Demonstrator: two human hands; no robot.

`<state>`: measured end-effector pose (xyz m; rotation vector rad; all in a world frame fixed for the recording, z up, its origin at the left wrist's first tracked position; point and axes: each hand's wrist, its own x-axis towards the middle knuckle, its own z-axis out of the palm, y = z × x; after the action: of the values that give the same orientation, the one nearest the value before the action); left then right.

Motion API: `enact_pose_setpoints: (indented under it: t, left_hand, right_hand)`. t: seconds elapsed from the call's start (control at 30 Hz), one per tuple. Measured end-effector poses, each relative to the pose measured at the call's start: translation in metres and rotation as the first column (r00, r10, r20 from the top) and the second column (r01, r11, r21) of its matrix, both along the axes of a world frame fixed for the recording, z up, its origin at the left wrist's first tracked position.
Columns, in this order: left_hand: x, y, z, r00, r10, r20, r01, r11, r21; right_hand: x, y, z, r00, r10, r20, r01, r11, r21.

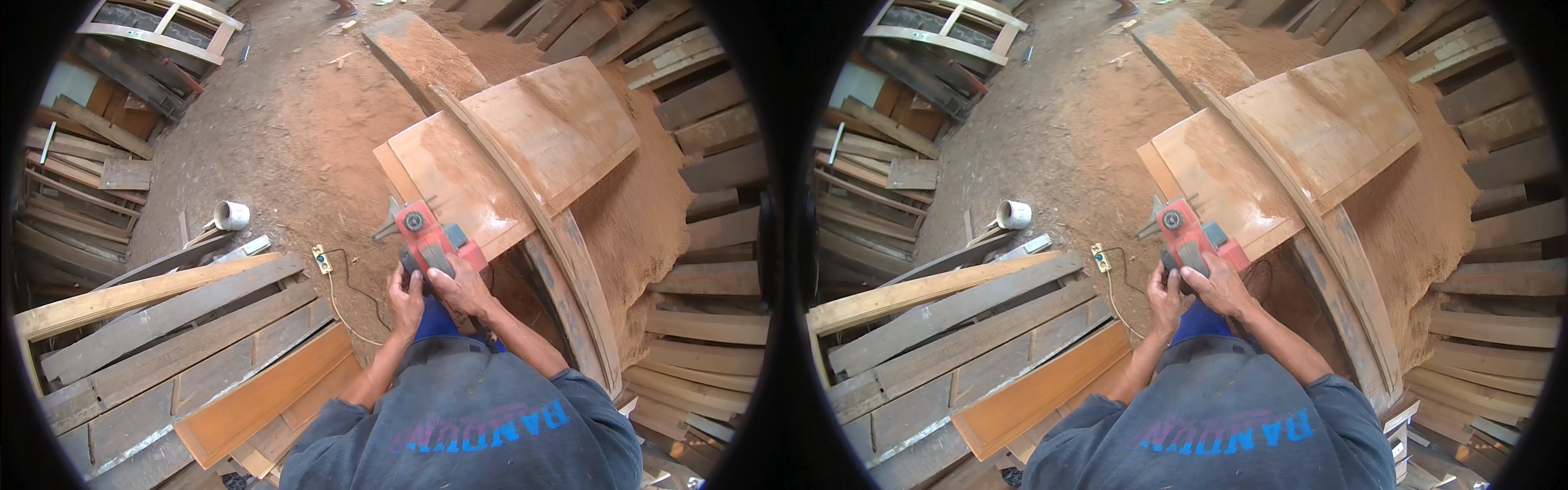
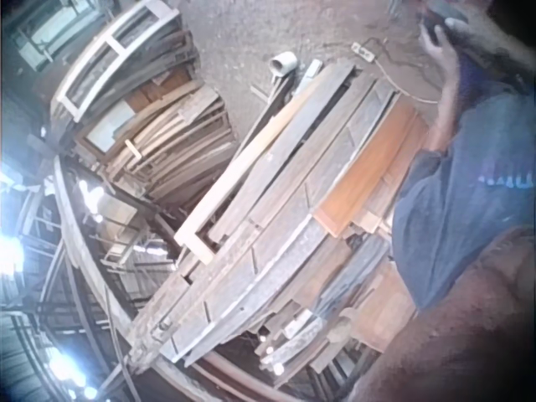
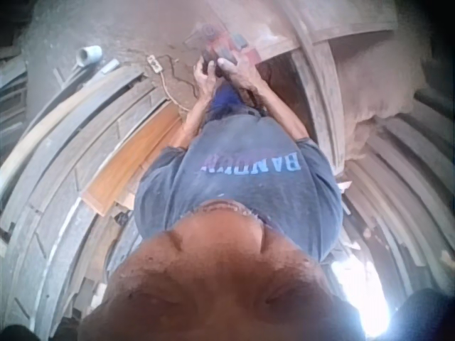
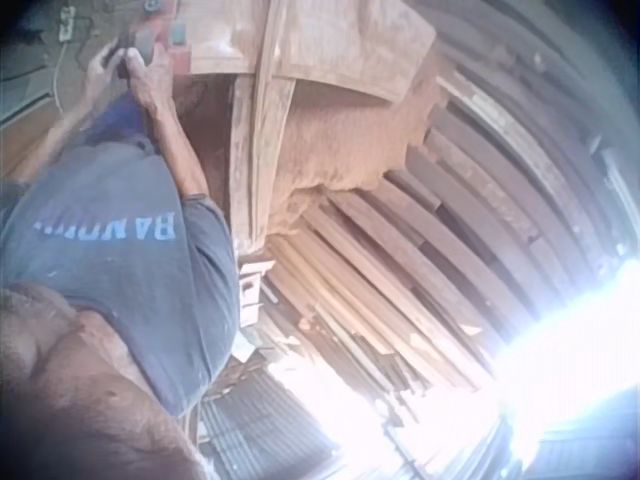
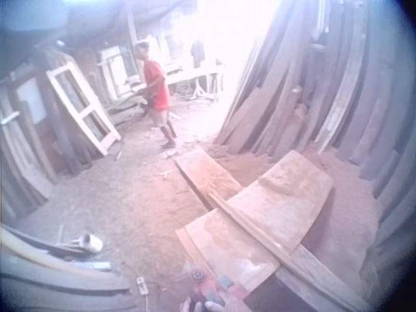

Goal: The person positions a wooden board on a workbench, picks up an electric sander, and sands the board.

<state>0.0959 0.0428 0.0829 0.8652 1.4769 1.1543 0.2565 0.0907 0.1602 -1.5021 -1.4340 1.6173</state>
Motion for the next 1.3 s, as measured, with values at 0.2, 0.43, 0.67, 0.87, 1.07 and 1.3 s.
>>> enact_pose_setpoints:
  t: [0.2, 0.43, 0.67, 0.87, 1.07, 1.3]
  left_hand:
    - [-0.036, 0.112, 0.009, 0.999, 0.027, 0.026, -0.03, 0.992, 0.119]
    - [-0.087, 0.217, 0.012, 0.998, 0.043, -0.045, -0.037, 0.991, 0.131]
    - [-0.076, 0.187, 0.007, 0.998, 0.051, -0.048, -0.042, 0.986, 0.162]
    - [-0.019, 0.056, 0.017, 1.0, -0.01, -0.008, 0.011, 0.999, 0.041]
    - [0.017, -0.054, 0.016, 0.994, -0.095, -0.062, 0.096, 0.995, 0.01]
    - [-0.001, 0.01, 0.028, 0.997, -0.062, 0.038, 0.062, 0.998, 0.012]
  right_hand:
    - [-0.046, 0.109, 0.011, 0.997, 0.017, 0.076, -0.022, 0.998, 0.064]
    - [-0.103, 0.217, -0.002, 0.992, -0.071, 0.102, 0.043, 0.966, 0.255]
    - [-0.087, 0.177, 0.011, 0.999, -0.046, 0.016, 0.041, 0.974, 0.224]
    - [-0.018, 0.049, 0.006, 0.995, -0.027, 0.092, 0.02, 0.997, 0.078]
    - [0.035, -0.068, 0.004, 0.998, -0.022, -0.058, 0.015, 0.994, -0.109]
    - [0.005, -0.003, 0.001, 1.0, -0.011, -0.003, 0.011, 1.0, -0.013]
